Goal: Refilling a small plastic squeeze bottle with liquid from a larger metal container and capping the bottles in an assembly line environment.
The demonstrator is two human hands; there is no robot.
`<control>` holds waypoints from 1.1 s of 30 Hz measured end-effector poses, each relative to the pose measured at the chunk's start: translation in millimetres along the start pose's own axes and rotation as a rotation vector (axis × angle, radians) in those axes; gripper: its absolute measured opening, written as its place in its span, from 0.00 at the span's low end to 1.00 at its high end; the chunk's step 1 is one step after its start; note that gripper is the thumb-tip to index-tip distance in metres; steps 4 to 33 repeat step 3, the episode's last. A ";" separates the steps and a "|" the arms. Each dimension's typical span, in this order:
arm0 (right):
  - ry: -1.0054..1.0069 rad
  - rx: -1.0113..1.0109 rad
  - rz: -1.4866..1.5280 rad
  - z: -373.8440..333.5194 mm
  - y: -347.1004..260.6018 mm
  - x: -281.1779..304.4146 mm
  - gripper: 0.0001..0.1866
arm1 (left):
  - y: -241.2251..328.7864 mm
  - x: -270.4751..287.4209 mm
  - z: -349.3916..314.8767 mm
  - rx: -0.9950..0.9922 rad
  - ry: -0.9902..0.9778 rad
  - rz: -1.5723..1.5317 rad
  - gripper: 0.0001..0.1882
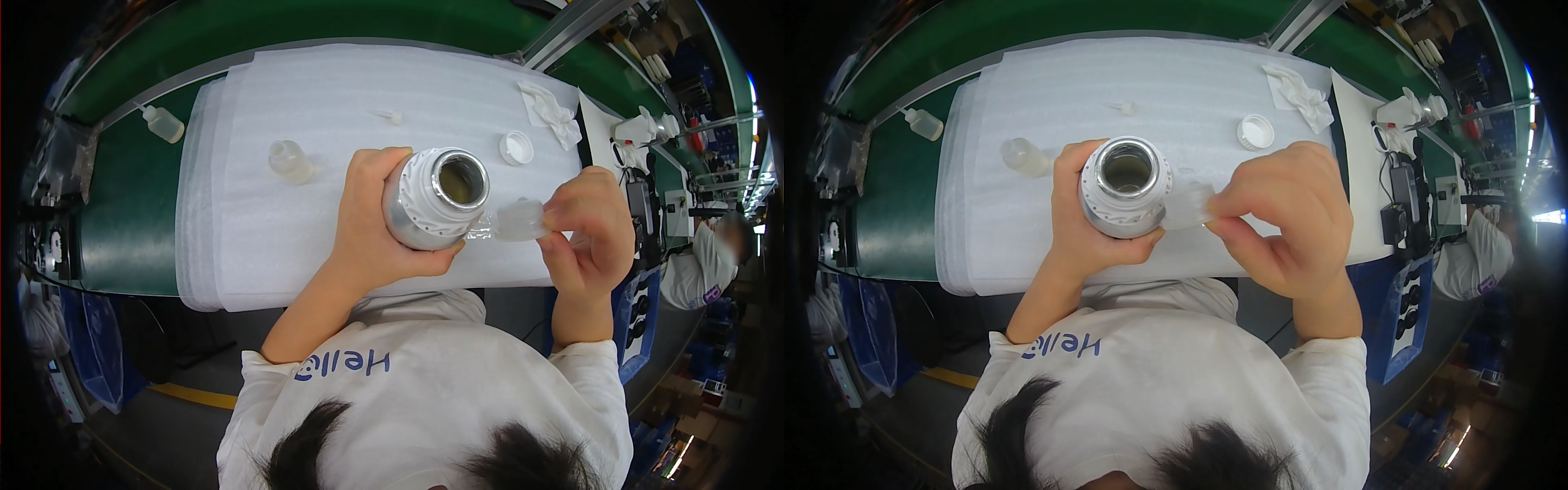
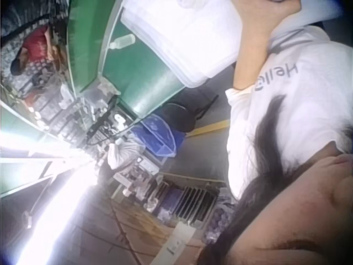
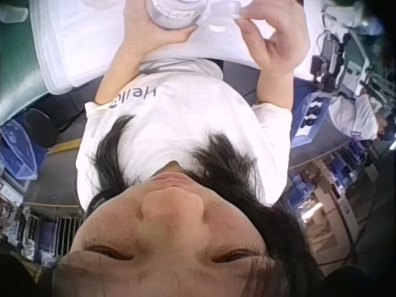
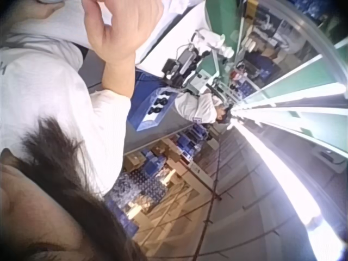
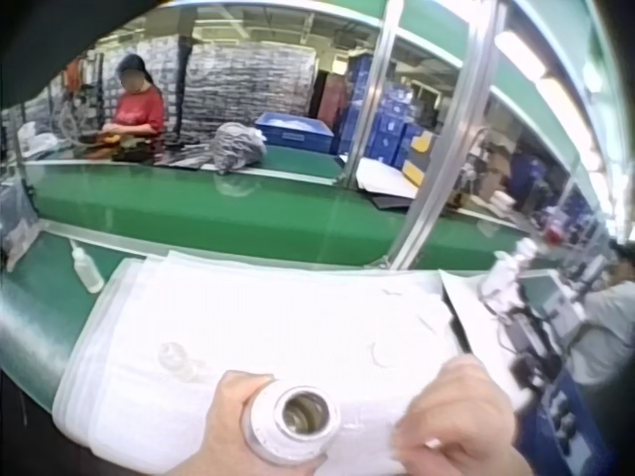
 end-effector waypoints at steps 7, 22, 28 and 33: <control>-0.012 -0.028 -0.013 -8.3 3.3 3.1 0.13 | -0.4 0.0 -0.4 0.001 -0.006 -0.014 0.41; -0.012 -0.028 -0.013 -8.3 3.3 3.1 0.13 | -0.4 0.0 -0.4 0.001 -0.006 -0.014 0.41; -0.012 -0.028 -0.013 -8.3 3.3 3.1 0.13 | -0.4 0.0 -0.4 0.001 -0.006 -0.014 0.41; -0.012 -0.028 -0.013 -8.3 3.3 3.1 0.13 | -0.4 0.0 -0.4 0.001 -0.006 -0.014 0.41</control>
Point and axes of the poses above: each hand's wrist, its own z-axis towards the middle knuckle, its own x-axis out of the back of the hand, y = z × x, the point moved 7 cm from there along z, towards the middle knuckle, and after that the axes turned 1 degree about y, right-handed, at the moved point
